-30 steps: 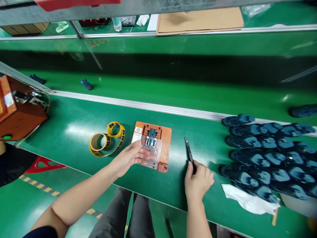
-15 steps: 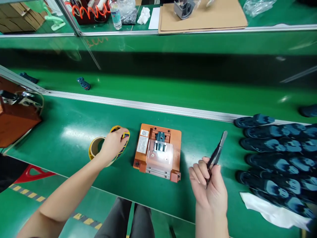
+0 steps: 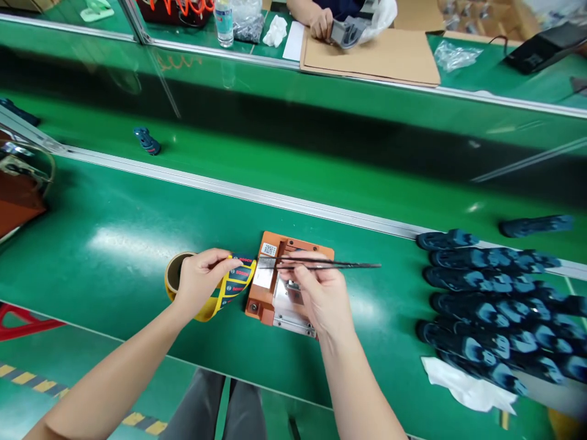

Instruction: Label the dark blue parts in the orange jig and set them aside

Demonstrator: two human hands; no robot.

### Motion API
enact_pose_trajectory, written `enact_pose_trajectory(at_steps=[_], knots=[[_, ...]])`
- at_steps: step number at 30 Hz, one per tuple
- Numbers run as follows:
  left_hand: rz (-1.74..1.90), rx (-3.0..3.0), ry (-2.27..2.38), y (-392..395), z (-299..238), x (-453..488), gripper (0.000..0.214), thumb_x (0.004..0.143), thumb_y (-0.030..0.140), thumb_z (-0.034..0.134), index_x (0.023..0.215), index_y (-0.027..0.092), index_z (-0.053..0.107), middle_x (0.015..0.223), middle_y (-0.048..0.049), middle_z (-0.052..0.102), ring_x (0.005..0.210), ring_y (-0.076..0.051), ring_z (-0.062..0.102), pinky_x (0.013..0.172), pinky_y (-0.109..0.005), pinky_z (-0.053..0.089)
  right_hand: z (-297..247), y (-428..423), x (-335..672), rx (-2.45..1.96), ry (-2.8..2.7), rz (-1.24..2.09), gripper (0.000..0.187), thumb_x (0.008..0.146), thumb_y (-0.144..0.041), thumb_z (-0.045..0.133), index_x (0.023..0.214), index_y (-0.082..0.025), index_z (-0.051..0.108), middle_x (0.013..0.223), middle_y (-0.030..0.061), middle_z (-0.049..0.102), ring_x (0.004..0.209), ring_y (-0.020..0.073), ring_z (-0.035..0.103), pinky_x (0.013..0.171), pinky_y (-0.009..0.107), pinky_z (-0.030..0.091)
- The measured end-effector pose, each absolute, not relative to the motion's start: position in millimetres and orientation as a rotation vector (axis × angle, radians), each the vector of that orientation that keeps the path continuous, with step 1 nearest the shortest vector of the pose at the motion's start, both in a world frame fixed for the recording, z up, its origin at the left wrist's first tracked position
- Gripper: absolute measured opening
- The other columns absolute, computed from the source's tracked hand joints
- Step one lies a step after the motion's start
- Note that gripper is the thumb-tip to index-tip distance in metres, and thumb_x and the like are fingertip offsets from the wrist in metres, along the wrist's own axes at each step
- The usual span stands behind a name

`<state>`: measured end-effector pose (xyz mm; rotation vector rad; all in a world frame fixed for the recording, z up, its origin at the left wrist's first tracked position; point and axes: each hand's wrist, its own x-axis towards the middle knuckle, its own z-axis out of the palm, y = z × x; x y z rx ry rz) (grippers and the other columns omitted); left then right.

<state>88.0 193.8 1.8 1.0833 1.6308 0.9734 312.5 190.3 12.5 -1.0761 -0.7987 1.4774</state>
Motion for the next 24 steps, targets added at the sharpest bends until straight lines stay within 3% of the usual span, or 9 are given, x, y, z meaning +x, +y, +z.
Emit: enact_pose_trajectory(at_steps=[12, 18, 21, 24], knots=[[0.882, 1.366, 1.665, 196.3, 4.0, 95.1, 0.032, 0.079, 0.050, 0.072, 0.079, 0.019, 0.074, 0.076, -0.0013, 0.075, 0.069, -0.018, 0.068, 0.061, -0.024, 0.052, 10.1, 226.9, 302.0, -1.104, -0.924, 1.588, 0.022, 0.080, -0.038, 0.079, 0.088, -0.021, 0.070, 0.084, 0.0028, 0.077, 0.074, 0.0163, 0.074, 0.074, 0.029, 0.062], [0.394, 1.955, 1.909, 219.3, 13.5, 112.7, 0.042, 0.098, 0.048, 0.046, 0.107, 0.016, 0.072, 0.098, -0.0113, 0.077, 0.085, -0.027, 0.074, 0.073, -0.032, 0.052, 11.0, 215.3, 325.8, -1.194, -0.971, 1.420, 0.018, 0.083, -0.037, 0.076, 0.089, -0.021, 0.069, 0.083, 0.0021, 0.076, 0.075, 0.0160, 0.074, 0.075, 0.030, 0.061], [0.018, 2.127, 2.029, 232.6, 12.8, 127.7, 0.051, 0.100, 0.051, 0.041, 0.123, 0.012, 0.064, 0.093, -0.0171, 0.076, 0.080, -0.034, 0.073, 0.065, -0.036, 0.051, 7.6, 207.3, 348.4, -1.238, -0.977, 1.366, 0.019, 0.084, -0.038, 0.075, 0.090, -0.022, 0.067, 0.086, 0.0018, 0.075, 0.076, 0.0163, 0.073, 0.075, 0.030, 0.060], [-0.214, 2.219, 2.011, 238.1, 9.0, 136.7, 0.056, 0.100, 0.053, 0.039, 0.140, 0.015, 0.052, 0.081, -0.0147, 0.075, 0.069, -0.035, 0.072, 0.059, -0.037, 0.050, 2.8, 199.6, 370.2, -1.268, -0.981, 1.342, 0.018, 0.086, -0.038, 0.074, 0.091, -0.022, 0.066, 0.085, 0.0009, 0.075, 0.076, 0.0158, 0.072, 0.076, 0.030, 0.057]])
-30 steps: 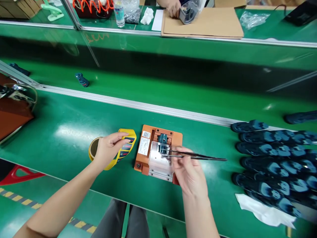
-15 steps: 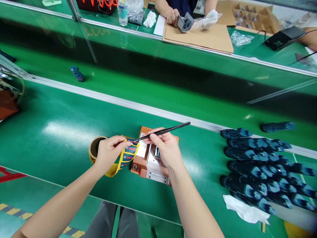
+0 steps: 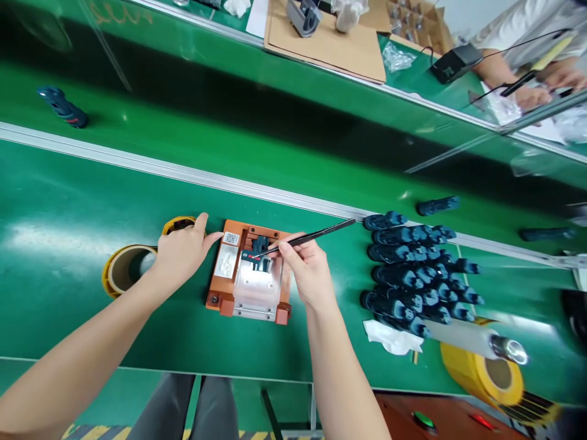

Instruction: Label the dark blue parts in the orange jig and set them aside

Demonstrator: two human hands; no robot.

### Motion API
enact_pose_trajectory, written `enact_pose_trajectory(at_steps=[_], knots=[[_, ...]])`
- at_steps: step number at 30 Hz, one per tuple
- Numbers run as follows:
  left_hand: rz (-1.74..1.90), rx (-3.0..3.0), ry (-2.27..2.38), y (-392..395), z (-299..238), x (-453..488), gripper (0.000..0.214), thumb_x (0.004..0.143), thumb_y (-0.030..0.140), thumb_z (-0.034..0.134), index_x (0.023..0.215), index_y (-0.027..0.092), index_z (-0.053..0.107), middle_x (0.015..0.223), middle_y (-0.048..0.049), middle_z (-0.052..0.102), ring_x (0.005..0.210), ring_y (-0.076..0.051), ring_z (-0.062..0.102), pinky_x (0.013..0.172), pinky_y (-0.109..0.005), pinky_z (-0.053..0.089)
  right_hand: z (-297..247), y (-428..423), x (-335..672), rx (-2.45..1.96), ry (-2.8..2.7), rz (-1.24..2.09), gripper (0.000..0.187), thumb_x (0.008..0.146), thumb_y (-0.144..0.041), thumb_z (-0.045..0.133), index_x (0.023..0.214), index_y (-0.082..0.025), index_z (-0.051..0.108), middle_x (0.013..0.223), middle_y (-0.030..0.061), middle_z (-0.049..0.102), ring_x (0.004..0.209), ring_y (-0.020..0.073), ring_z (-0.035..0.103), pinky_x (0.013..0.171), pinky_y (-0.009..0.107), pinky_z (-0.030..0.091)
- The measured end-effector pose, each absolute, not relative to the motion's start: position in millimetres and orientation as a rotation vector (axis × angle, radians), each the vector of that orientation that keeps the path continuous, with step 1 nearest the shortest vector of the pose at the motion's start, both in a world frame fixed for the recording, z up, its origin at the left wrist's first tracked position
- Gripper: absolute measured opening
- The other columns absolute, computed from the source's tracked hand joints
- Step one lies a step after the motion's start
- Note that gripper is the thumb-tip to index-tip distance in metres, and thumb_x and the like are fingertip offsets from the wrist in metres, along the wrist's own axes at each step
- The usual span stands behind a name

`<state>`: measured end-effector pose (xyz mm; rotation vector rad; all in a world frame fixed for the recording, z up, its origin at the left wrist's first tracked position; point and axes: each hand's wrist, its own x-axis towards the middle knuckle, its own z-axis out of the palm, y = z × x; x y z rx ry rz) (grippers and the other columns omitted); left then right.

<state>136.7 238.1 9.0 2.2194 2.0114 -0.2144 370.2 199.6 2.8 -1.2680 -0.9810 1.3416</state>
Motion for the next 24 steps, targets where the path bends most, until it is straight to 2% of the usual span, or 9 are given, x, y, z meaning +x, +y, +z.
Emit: enact_pose_trajectory(at_steps=[3, 6, 8, 10, 12, 15, 19, 24], knots=[[-0.194, 2.271, 1.995, 235.7, 6.3, 133.2, 0.060, 0.098, 0.055, 0.041, 0.142, 0.016, 0.050, 0.084, -0.0148, 0.074, 0.070, -0.034, 0.071, 0.060, -0.038, 0.049, -3.4, 193.7, 385.5, -1.299, -1.037, 1.321, 0.016, 0.088, -0.038, 0.071, 0.091, -0.023, 0.066, 0.086, 0.0010, 0.074, 0.081, 0.0163, 0.070, 0.079, 0.030, 0.054], [0.154, 2.412, 1.984, 224.9, 5.9, 124.6, 0.058, 0.095, 0.055, 0.049, 0.133, 0.011, 0.058, 0.106, -0.0199, 0.072, 0.092, -0.036, 0.068, 0.072, -0.042, 0.051, -9.9, 190.9, 393.6, -1.289, -1.072, 1.332, 0.014, 0.090, -0.037, 0.069, 0.093, -0.023, 0.065, 0.088, 0.0015, 0.075, 0.086, 0.0176, 0.069, 0.082, 0.031, 0.051], [0.463, 2.505, 1.808, 210.1, 5.8, 124.8, 0.042, 0.096, 0.045, 0.053, 0.121, 0.013, 0.065, 0.109, -0.0167, 0.071, 0.098, -0.031, 0.065, 0.082, -0.042, 0.049, -13.0, 190.8, 396.4, -1.271, -1.076, 1.343, 0.013, 0.091, -0.036, 0.068, 0.093, -0.024, 0.064, 0.089, 0.0013, 0.075, 0.086, 0.0178, 0.069, 0.082, 0.031, 0.050], [0.628, 2.564, 1.470, 188.7, 4.6, 132.7, 0.026, 0.097, 0.035, 0.056, 0.113, 0.018, 0.068, 0.107, -0.0105, 0.074, 0.101, -0.026, 0.064, 0.090, -0.042, 0.047, -14.8, 191.6, 398.2, -1.262, -1.087, 1.346, 0.012, 0.092, -0.035, 0.067, 0.093, -0.023, 0.064, 0.089, 0.0012, 0.075, 0.086, 0.0175, 0.069, 0.082, 0.031, 0.050], [0.599, 2.602, 1.143, 164.7, 1.4, 146.0, 0.025, 0.096, 0.033, 0.059, 0.117, 0.021, 0.066, 0.116, -0.0071, 0.073, 0.112, -0.026, 0.061, 0.100, -0.044, 0.043, -15.6, 193.0, 399.6, -1.259, -1.111, 1.347, 0.012, 0.092, -0.035, 0.067, 0.092, -0.023, 0.064, 0.088, 0.0011, 0.075, 0.085, 0.0173, 0.069, 0.082, 0.030, 0.050], [0.492, 2.619, 1.012, 136.9, -7.2, 163.8, 0.039, 0.094, 0.039, 0.061, 0.129, 0.021, 0.061, 0.136, -0.0060, 0.065, 0.128, -0.027, 0.053, 0.110, -0.048, 0.033, -16.0, 195.1, 401.1, -1.261, -1.152, 1.349, 0.012, 0.093, -0.035, 0.066, 0.092, -0.023, 0.064, 0.088, 0.0012, 0.075, 0.084, 0.0174, 0.069, 0.080, 0.030, 0.050], [0.485, 2.601, 1.105, 126.6, -18.2, 169.5, 0.041, 0.094, 0.041, 0.062, 0.132, 0.025, 0.059, 0.139, -0.0034, 0.063, 0.132, -0.026, 0.051, 0.115, -0.049, 0.026, -17.2, 196.2, 402.0, -1.263, -1.165, 1.357, 0.012, 0.093, -0.035, 0.066, 0.093, -0.023, 0.064, 0.088, 0.0011, 0.074, 0.084, 0.0178, 0.068, 0.079, 0.031, 0.050], [0.479, 2.611, 1.116, 128.1, -21.2, 166.9, 0.041, 0.094, 0.040, 0.062, 0.132, 0.026, 0.059, 0.140, -0.0024, 0.062, 0.132, -0.025, 0.051, 0.116, -0.049, 0.024, -20.0, 194.7, 402.0, -1.262, -1.156, 1.358, 0.012, 0.092, -0.035, 0.067, 0.093, -0.023, 0.065, 0.088, 0.0017, 0.074, 0.083, 0.0181, 0.068, 0.078, 0.031, 0.050]])
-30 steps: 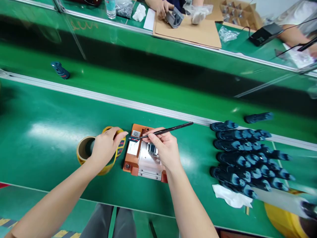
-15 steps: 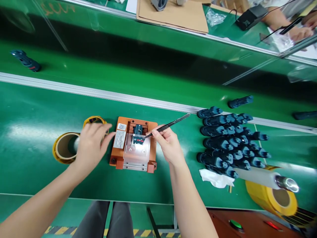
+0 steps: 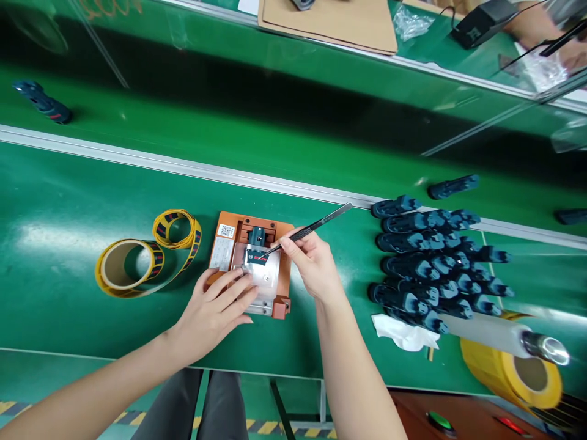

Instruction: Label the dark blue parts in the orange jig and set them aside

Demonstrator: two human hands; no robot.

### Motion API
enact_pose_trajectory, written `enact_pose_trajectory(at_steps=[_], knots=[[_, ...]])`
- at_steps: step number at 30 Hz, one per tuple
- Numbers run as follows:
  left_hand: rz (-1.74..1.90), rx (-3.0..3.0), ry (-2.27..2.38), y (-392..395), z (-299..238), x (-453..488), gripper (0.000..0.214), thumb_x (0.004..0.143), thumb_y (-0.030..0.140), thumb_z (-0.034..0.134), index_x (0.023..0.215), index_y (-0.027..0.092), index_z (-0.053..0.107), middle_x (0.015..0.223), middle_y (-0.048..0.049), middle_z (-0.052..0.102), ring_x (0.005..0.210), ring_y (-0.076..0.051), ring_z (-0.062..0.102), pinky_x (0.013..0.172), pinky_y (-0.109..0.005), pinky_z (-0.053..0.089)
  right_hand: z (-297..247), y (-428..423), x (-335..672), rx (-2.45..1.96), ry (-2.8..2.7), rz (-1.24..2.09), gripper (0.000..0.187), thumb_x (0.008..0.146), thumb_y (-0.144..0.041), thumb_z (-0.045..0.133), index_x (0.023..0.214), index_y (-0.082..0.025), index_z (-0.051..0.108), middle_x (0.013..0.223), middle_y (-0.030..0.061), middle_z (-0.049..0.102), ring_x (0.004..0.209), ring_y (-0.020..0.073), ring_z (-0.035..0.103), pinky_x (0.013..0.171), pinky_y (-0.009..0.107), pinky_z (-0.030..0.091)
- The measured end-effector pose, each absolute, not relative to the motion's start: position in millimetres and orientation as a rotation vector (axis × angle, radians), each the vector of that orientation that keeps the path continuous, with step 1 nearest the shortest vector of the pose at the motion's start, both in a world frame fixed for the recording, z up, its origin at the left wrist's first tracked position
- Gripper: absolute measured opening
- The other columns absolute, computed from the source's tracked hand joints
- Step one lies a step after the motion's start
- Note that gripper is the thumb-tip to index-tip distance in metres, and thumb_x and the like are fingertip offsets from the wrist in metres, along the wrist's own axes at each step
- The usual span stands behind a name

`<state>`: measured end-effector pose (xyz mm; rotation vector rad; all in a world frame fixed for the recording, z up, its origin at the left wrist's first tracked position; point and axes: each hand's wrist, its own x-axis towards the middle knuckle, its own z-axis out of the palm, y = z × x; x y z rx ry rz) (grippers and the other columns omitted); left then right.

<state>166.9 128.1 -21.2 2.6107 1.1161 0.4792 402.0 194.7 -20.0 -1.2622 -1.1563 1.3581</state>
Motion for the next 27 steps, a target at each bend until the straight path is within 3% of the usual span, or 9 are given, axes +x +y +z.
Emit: enact_pose_trajectory(at_steps=[10, 16, 23, 27], knots=[[0.298, 2.658, 1.141, 137.3, -6.4, 173.7, 0.049, 0.096, 0.036, 0.058, 0.142, 0.021, 0.051, 0.143, -0.0088, 0.059, 0.129, -0.028, 0.053, 0.115, -0.050, 0.026, -18.9, 193.6, 400.4, -1.292, -1.172, 1.325, 0.018, 0.091, -0.041, 0.067, 0.092, -0.022, 0.064, 0.087, 0.0024, 0.073, 0.083, 0.0188, 0.068, 0.078, 0.032, 0.051], [0.181, 2.712, 1.137, 145.0, 0.1, 177.2, 0.060, 0.089, 0.037, 0.068, 0.144, 0.021, 0.050, 0.148, -0.0089, 0.054, 0.128, -0.030, 0.052, 0.106, -0.043, 0.037, -18.0, 194.0, 400.4, -1.321, -1.182, 1.297, 0.022, 0.089, -0.044, 0.068, 0.091, -0.023, 0.064, 0.087, 0.0027, 0.073, 0.082, 0.0192, 0.068, 0.077, 0.033, 0.052], [0.022, 2.729, 1.161, 146.8, 9.6, 184.9, 0.069, 0.085, 0.035, 0.073, 0.147, 0.019, 0.047, 0.151, -0.0077, 0.051, 0.126, -0.030, 0.053, 0.099, -0.041, 0.041, -16.6, 197.0, 397.3, -1.327, -1.115, 1.336, 0.024, 0.085, -0.044, 0.072, 0.090, -0.021, 0.065, 0.085, 0.0036, 0.074, 0.081, 0.0197, 0.069, 0.078, 0.035, 0.055], [0.054, 2.718, 1.088, 151.1, 10.8, 184.1, 0.076, 0.081, 0.044, 0.076, 0.146, 0.017, 0.048, 0.149, -0.0111, 0.053, 0.126, -0.031, 0.053, 0.103, -0.042, 0.039, -5.3, 195.4, 404.8, -1.338, -0.791, 1.032, 0.024, 0.084, -0.044, 0.071, 0.090, -0.023, 0.063, 0.086, 0.0015, 0.070, 0.084, 0.0194, 0.069, 0.083, 0.039, 0.056]])
